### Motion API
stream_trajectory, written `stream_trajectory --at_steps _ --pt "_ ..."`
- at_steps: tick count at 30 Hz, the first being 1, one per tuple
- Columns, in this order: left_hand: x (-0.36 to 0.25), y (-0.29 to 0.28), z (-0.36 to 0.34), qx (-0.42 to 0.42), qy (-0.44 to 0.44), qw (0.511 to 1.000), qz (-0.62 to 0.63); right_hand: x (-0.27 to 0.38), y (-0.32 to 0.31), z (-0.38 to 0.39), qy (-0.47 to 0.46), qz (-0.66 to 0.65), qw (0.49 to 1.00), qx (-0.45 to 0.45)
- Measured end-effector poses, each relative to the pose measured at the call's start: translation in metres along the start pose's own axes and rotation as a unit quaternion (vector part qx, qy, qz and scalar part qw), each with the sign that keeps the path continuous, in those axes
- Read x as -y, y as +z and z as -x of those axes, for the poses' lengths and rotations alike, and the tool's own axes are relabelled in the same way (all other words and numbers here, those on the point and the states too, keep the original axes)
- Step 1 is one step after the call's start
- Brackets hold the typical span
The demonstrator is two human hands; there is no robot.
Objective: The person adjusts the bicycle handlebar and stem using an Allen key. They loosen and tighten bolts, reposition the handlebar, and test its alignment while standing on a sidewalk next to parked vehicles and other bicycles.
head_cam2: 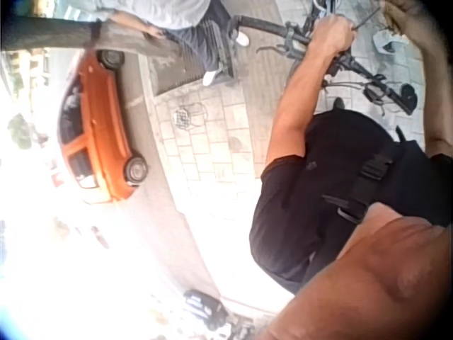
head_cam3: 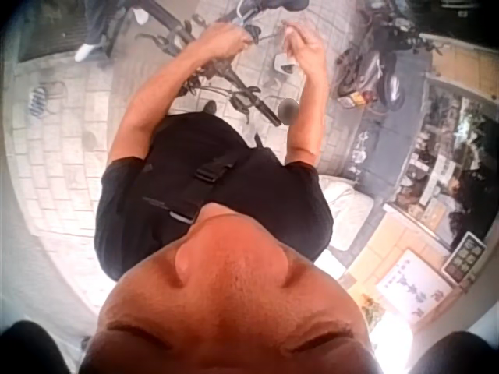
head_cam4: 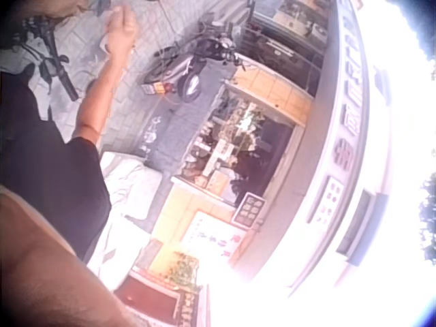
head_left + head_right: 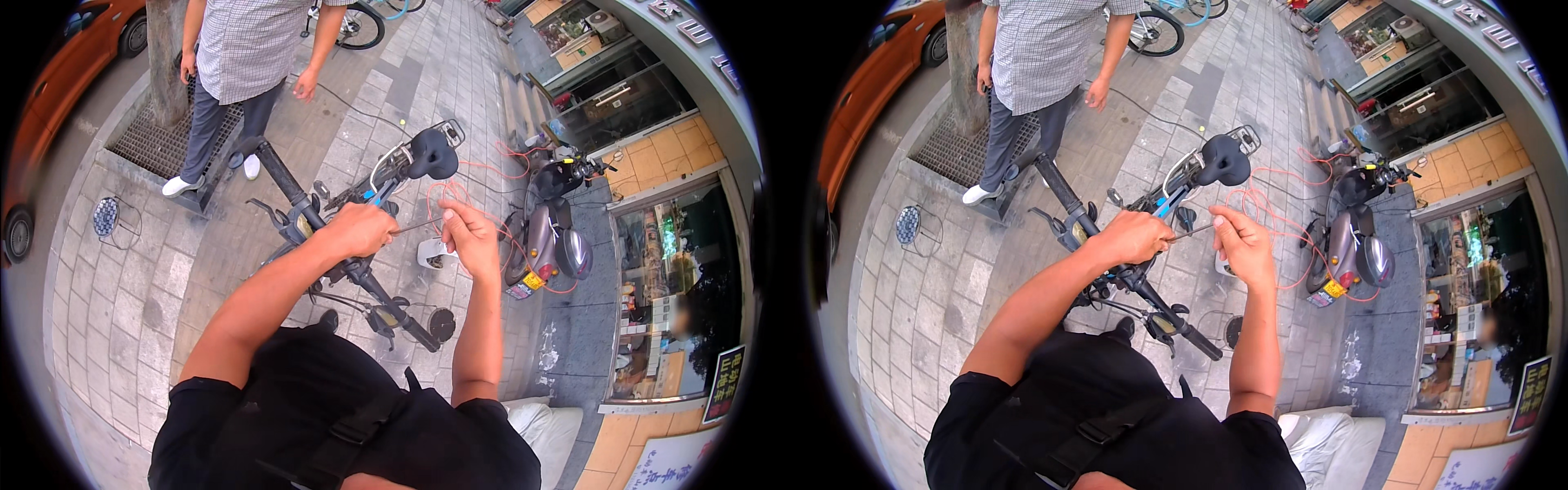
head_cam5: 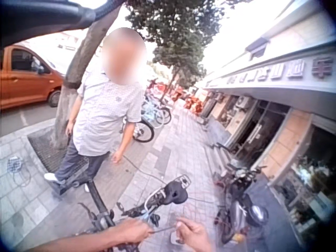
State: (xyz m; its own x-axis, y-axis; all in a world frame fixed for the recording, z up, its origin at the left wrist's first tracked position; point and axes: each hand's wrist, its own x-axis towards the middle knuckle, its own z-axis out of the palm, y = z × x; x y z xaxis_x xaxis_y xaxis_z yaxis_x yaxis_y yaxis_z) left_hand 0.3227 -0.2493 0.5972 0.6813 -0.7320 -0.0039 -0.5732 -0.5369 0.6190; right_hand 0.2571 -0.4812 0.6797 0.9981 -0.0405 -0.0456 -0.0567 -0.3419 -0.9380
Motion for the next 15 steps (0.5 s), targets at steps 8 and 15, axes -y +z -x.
stream_trajectory --at_steps 8,15 --pt "0.005 0.01 0.007 0.001 -0.011 1.0 0.029 -0.005 0.035 0.0 0.11 -0.344 0.933 0.003" --pt "0.008 0.006 0.002 -0.046 0.018 0.999 0.011 -0.013 0.023 -0.023 0.161 -0.184 0.97 -0.011"
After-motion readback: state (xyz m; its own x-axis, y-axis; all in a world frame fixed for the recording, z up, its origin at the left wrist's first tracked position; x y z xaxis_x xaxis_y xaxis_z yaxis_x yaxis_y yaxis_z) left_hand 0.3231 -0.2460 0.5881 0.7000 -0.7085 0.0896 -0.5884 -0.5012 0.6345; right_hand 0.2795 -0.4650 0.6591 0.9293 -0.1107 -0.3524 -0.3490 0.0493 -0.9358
